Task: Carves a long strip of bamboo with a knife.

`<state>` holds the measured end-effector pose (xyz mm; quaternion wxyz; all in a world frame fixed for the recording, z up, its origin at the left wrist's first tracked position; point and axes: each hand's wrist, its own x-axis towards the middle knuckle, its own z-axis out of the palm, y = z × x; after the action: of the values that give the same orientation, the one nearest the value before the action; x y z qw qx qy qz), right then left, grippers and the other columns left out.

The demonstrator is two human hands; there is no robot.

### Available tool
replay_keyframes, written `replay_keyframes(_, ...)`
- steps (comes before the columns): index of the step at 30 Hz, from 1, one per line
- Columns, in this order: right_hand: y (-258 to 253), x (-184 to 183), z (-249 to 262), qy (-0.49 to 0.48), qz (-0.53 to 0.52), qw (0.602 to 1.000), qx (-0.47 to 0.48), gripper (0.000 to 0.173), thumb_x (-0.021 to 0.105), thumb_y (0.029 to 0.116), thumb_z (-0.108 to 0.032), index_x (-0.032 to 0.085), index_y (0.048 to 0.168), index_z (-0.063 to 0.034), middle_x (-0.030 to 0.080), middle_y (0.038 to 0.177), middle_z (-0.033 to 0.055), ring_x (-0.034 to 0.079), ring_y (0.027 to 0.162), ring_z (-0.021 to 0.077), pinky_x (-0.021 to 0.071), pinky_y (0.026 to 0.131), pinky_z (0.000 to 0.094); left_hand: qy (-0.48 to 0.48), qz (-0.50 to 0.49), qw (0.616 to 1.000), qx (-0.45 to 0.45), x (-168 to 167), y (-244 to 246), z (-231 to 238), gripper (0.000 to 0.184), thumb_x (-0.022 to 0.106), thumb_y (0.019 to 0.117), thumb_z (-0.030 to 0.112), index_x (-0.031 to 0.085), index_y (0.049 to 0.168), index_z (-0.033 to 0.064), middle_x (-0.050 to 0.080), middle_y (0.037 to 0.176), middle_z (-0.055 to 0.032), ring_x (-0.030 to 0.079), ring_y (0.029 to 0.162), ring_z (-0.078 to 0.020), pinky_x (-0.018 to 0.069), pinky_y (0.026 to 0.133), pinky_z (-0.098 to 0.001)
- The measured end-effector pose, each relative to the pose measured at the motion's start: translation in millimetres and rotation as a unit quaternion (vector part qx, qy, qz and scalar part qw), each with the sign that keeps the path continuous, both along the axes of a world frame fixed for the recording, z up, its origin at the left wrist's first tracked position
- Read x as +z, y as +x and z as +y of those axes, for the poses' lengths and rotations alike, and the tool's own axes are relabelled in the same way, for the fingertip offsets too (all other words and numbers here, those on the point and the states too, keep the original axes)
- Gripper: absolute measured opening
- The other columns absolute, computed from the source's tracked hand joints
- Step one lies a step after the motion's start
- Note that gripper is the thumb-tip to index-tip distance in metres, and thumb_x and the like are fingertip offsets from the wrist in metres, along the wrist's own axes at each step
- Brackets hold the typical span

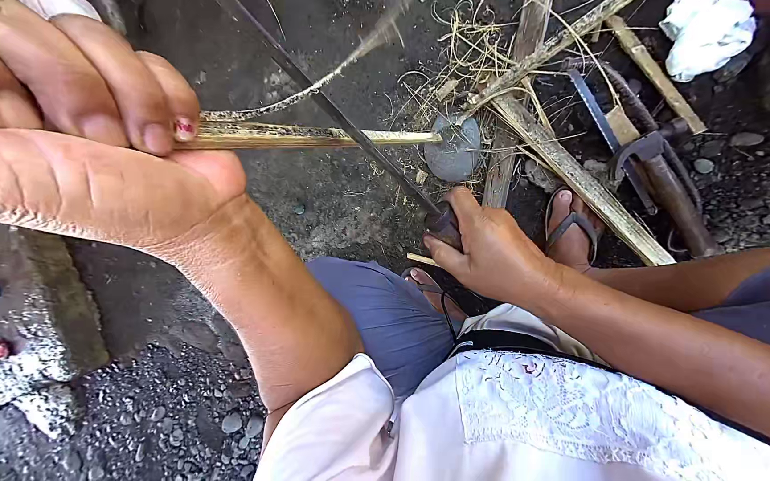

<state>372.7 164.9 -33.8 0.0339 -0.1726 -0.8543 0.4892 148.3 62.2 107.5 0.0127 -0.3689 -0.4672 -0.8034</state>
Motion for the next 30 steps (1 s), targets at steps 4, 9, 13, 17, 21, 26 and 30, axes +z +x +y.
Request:
replay_keyframes(4,0.1,-12.4,5.9,0.002,-0.053,0.998,0.016,0.028,0.065,0.0924,-0.021,0.055,0.115,-0.0075,0.057,0.066,0.0029,0.060,0.057,0.0203,0.0495,0.052,0.0414,0.014,-0.018,0.999,0.028,-0.9,-3.3,-1.3,0.062,-0.001,0.1064,0.034,0.036,0.065,0.0081,0.035,0.045,-0.0033,0.040,0.037,-0.0142,0.0430,0.040,-0.0277)
replay_keyframes(9,6.4,11.4,-3.6,0.024,-0.011,0.999,0.030,0.028,0.065,0.0907,-0.024,0.056,0.113,-0.0100,0.056,0.064,-0.0006,0.059,0.056,0.0171,0.0491,0.050,0.0384,0.007,-0.013,1.000,0.012,-1.5,-5.0,-3.3,0.060,0.006,0.1074,0.037,0.039,0.067,0.0074,0.039,0.046,-0.0030,0.043,0.039,-0.0130,0.0443,0.040,-0.0265)
replay_keyframes(13,4.4,-23.5,12.1,0.037,-0.082,0.996,0.010,0.031,0.065,0.0920,-0.018,0.055,0.118,-0.0038,0.062,0.070,0.0106,0.065,0.065,0.0312,0.0524,0.058,0.0513,0.015,-0.023,0.999,0.019,0.0,-1.0,-1.1,0.062,0.000,0.1064,0.035,0.036,0.065,0.0080,0.036,0.045,-0.0034,0.041,0.037,-0.0137,0.0426,0.039,-0.0268)
replay_keyframes(17,4.2,5.7,9.0,0.007,-0.121,0.993,0.012,0.028,0.067,0.0936,-0.021,0.054,0.115,-0.0077,0.060,0.071,0.0052,0.064,0.064,0.0232,0.0522,0.057,0.0444,0.021,-0.022,0.999,0.016,1.4,-2.6,0.5,0.061,0.001,0.1066,0.035,0.036,0.065,0.0083,0.035,0.045,-0.0029,0.040,0.037,-0.0132,0.0426,0.039,-0.0265)
replay_keyframes(21,6.9,-14.0,5.5,0.025,-0.068,0.997,0.021,0.031,0.065,0.0912,-0.020,0.055,0.118,-0.0076,0.060,0.068,0.0059,0.063,0.060,0.0259,0.0512,0.054,0.0466,-0.013,-0.030,0.999,0.043,-1.5,-0.7,-0.7,0.054,0.002,0.1039,0.023,0.037,0.065,0.0084,0.036,0.046,-0.0028,0.041,0.039,-0.0130,0.0416,0.040,-0.0253)
replay_keyframes(26,7.4,-18.7,16.5,-0.038,-0.168,0.985,-0.015,0.030,0.068,0.0932,-0.015,0.055,0.118,-0.0053,0.062,0.073,0.0104,0.065,0.065,0.0284,0.0524,0.057,0.0497,-0.017,-0.026,0.997,0.065,0.5,-2.9,0.4,0.052,0.005,0.1052,0.018,0.037,0.066,0.0083,0.037,0.046,-0.0030,0.041,0.039,-0.0139,0.0428,0.040,-0.0260)
replay_keyframes(30,7.3,-6.4,4.3,-0.004,-0.068,0.997,0.030,0.031,0.067,0.0907,-0.018,0.055,0.118,-0.0082,0.060,0.069,0.0049,0.063,0.062,0.0242,0.0522,0.056,0.0451,-0.068,-0.024,0.993,0.096,-5.1,-8.6,-6.0,0.045,0.009,0.1019,0.007,0.039,0.069,0.0078,0.038,0.048,-0.0023,0.043,0.042,-0.0137,0.0442,0.044,-0.0258)
